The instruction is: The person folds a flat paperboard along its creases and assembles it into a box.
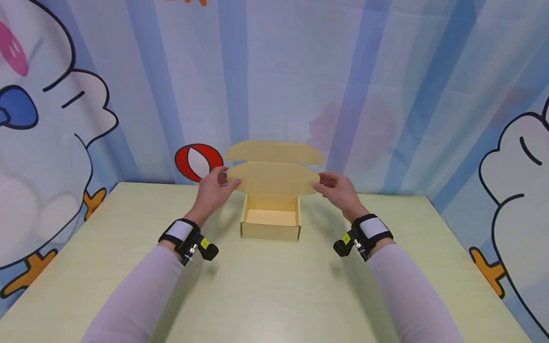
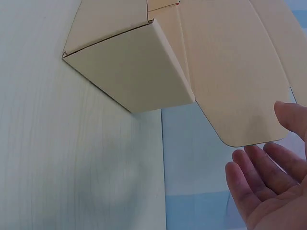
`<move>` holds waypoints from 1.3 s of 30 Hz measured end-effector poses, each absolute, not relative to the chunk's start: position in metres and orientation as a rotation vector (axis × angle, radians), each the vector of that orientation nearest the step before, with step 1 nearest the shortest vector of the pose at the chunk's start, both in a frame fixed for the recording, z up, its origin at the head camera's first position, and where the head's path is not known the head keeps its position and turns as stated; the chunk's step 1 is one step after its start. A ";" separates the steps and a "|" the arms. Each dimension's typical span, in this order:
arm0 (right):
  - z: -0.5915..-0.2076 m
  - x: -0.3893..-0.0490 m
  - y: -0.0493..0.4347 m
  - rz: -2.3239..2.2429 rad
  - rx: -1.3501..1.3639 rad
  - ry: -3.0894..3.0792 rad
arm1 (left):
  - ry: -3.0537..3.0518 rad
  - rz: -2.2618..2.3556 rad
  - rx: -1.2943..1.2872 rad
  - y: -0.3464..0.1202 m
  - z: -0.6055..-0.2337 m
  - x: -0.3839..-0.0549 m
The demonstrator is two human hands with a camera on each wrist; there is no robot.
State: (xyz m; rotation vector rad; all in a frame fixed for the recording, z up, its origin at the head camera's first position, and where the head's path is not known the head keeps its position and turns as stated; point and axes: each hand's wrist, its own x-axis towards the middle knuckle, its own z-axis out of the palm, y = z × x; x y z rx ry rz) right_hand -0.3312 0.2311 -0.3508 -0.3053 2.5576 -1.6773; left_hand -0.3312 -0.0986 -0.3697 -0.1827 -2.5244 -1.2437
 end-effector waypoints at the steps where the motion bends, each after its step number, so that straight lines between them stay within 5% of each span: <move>1: -0.348 -0.330 0.227 -1.674 -0.313 2.577 | -2.515 -1.252 -0.186 -0.098 -0.369 -0.332; 39: -0.349 -0.319 0.201 -1.632 -0.334 2.825 | -2.398 -1.159 -0.247 -0.085 -0.364 -0.326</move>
